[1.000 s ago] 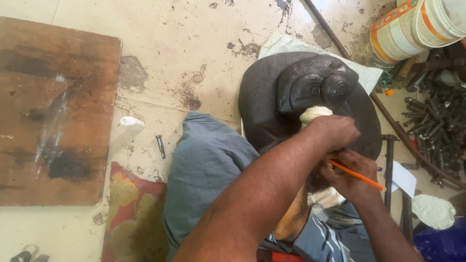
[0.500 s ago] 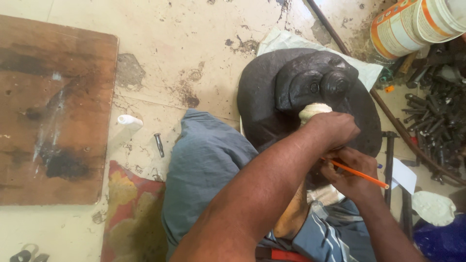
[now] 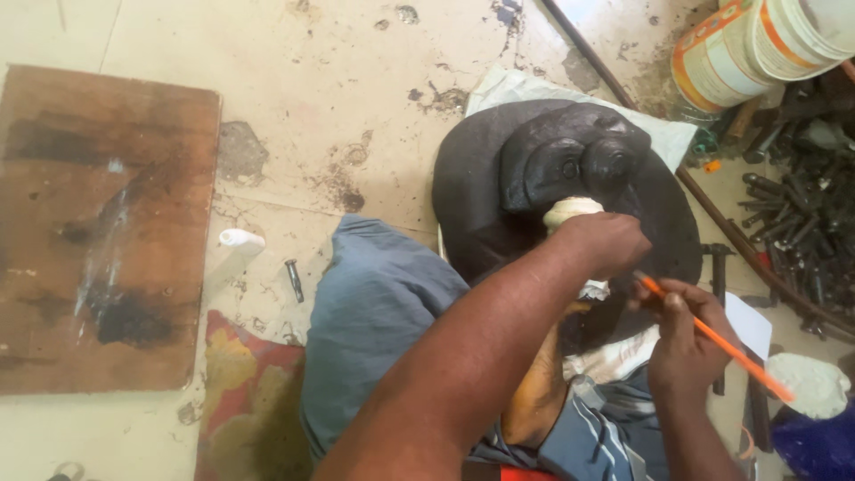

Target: The person sits on the floor and uses an orange pencil to mark a white cylindrical object placed on a black mold. The person repeatedly draws lines and circles on the object's surface while holding it steady with the other hand.

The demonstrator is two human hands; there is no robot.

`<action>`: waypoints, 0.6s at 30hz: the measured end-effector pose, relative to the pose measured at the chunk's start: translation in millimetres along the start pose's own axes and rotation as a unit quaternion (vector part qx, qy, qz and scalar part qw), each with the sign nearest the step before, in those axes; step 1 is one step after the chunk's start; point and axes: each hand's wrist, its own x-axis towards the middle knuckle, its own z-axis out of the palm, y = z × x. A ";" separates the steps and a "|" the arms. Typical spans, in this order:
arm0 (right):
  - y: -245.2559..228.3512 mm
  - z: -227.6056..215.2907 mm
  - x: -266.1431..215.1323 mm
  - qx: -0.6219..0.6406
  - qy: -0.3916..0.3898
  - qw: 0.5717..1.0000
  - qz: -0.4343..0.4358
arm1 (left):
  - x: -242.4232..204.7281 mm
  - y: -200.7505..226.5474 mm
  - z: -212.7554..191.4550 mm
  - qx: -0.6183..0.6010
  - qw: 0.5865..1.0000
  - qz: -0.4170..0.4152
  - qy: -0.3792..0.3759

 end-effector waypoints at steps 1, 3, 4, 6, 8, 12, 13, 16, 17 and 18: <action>4.7 2.8 -0.8 0.026 0.024 0.999 0.028 | -0.2 -0.9 2.5 -0.003 1.000 0.000 0.002; 11.3 8.4 -1.3 0.076 0.040 0.995 0.053 | -0.8 -1.2 2.0 -0.005 1.000 0.007 0.009; 14.8 16.5 0.2 0.102 0.029 0.993 0.050 | -3.5 -1.9 -0.9 -0.004 1.000 0.012 0.012; 15.0 26.1 0.5 0.042 0.015 0.999 0.024 | -6.4 1.4 -11.2 0.008 1.000 0.014 -0.002; 12.3 36.3 -1.3 -0.129 0.010 0.991 -0.018 | -9.1 5.8 -23.7 0.030 0.999 0.006 -0.039; 4.2 43.0 0.6 -0.223 0.033 0.971 0.083 | -13.5 7.0 -39.0 -0.065 0.986 -0.066 -0.137; 2.0 42.8 1.3 -0.221 0.031 0.971 0.088 | -17.9 5.2 -40.9 -0.092 0.985 -0.063 -0.135; -3.9 44.6 8.6 -0.185 0.025 0.979 0.083 | -44.1 -5.7 -50.3 -0.135 0.991 -0.006 0.002; -4.1 44.0 10.6 -0.170 0.023 0.982 0.080 | -63.6 -9.1 -52.6 -0.276 0.957 -0.066 0.059; -3.7 41.2 10.7 -0.172 0.020 0.981 0.091 | -88.8 -14.0 -56.8 -0.412 0.895 -0.124 0.113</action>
